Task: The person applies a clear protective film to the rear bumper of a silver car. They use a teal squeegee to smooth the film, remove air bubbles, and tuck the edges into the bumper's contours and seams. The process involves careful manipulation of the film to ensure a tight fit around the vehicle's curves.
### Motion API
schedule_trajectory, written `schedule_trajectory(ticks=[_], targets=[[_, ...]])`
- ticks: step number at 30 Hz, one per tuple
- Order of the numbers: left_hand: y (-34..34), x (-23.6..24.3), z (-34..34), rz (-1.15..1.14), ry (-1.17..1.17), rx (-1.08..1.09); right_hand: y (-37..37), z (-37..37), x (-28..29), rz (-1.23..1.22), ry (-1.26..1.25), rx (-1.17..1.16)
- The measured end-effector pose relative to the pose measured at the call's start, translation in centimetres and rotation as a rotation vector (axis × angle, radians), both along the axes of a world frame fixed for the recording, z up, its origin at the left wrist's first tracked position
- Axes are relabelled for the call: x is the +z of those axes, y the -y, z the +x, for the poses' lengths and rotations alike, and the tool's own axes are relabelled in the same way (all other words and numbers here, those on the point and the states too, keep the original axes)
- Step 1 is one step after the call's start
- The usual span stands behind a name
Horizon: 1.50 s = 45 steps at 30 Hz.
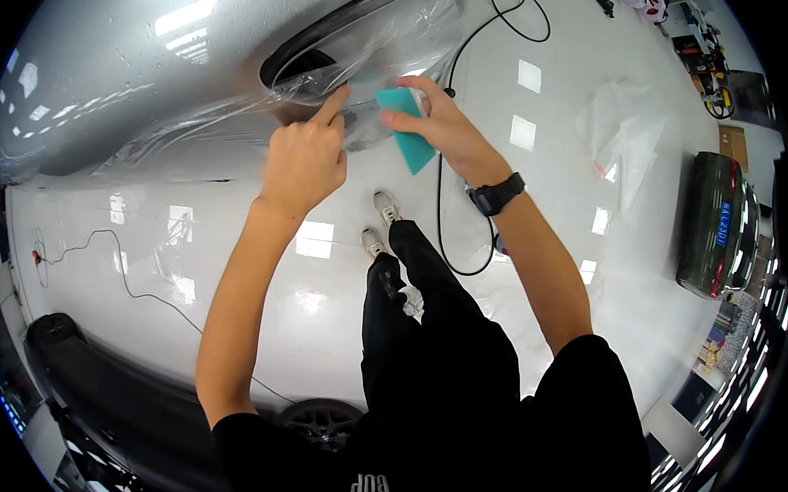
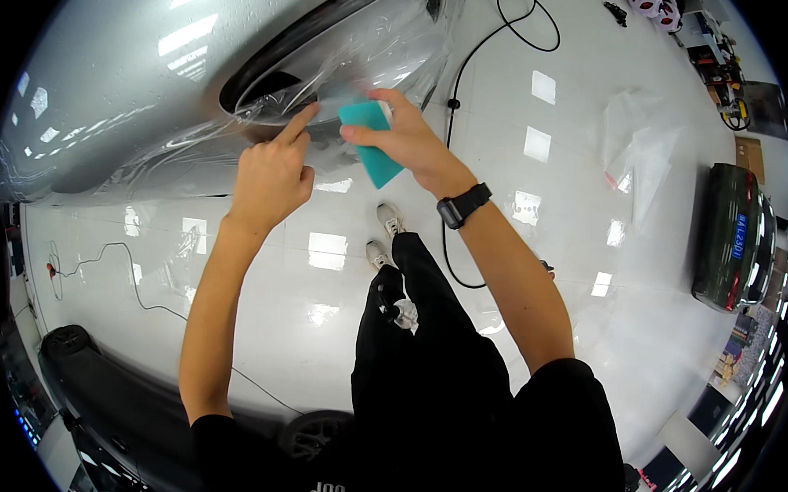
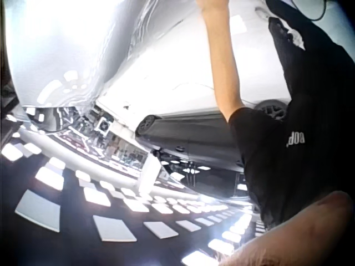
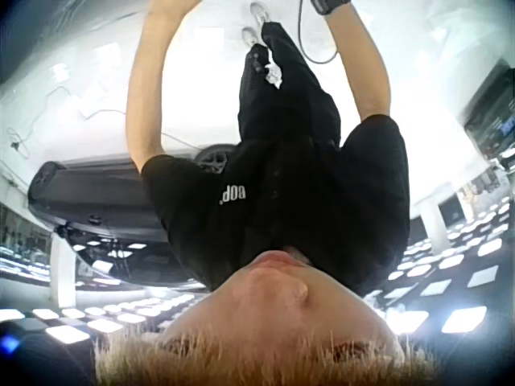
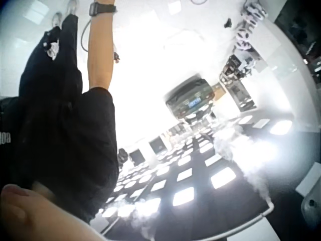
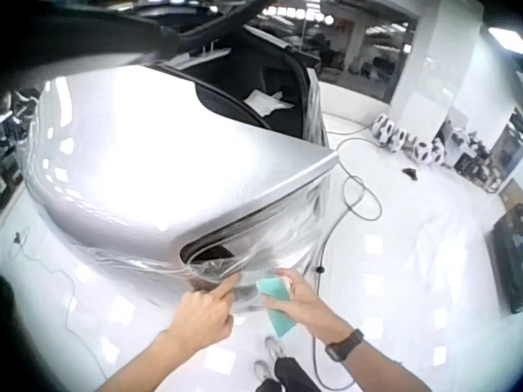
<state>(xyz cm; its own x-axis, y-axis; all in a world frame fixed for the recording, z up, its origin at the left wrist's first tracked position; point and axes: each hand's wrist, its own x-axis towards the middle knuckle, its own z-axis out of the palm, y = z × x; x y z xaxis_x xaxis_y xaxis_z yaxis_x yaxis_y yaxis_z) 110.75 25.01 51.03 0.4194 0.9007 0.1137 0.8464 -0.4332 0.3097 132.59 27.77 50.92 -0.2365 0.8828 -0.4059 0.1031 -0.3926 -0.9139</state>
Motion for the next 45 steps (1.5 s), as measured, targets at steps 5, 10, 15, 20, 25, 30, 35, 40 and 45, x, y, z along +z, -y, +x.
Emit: schedule_trajectory(ticks=[5, 10, 15, 20, 25, 30, 35, 40, 45], targets=[[-0.3, 0.3, 1.3, 0.036, -0.042, -0.022, -1.9, 0.9, -1.0, -0.047, -0.12, -0.113], [-0.3, 1.3, 2.3, -0.005, -0.202, 0.024, -4.7, 0.2, 0.6, -0.278, -0.042, -0.018], [-0.4, 1.6, 2.5, -0.024, -0.241, 0.055, -7.3, -0.4, 0.2, -0.242, 0.114, 0.127], [-0.4, 2.1, 2.7, -0.092, -0.243, 0.065, -8.4, -1.1, -0.8, -0.052, 0.352, 0.198], [-0.3, 1.5, 2.3, -0.071, -0.201, 0.072, -8.7, -2.3, 0.4, -0.034, 0.437, 0.237], [-0.4, 2.0, 2.3, -0.091, -0.181, 0.057, -8.9, -1.8, -0.9, -0.085, 0.282, 0.219], [-0.5, 1.8, 2.0, -0.103, -0.165, 0.056, -8.3, -1.8, -0.9, -0.069, 0.17, 0.184], [-0.6, 1.6, 1.7, -0.086, -0.143, 0.05, -8.0, -1.1, -1.2, -0.081, 0.122, 0.215], [-0.7, 1.9, 1.7, -0.1, -0.122, 0.051, -7.8, -1.2, -1.9, -0.048, 0.22, 0.185]])
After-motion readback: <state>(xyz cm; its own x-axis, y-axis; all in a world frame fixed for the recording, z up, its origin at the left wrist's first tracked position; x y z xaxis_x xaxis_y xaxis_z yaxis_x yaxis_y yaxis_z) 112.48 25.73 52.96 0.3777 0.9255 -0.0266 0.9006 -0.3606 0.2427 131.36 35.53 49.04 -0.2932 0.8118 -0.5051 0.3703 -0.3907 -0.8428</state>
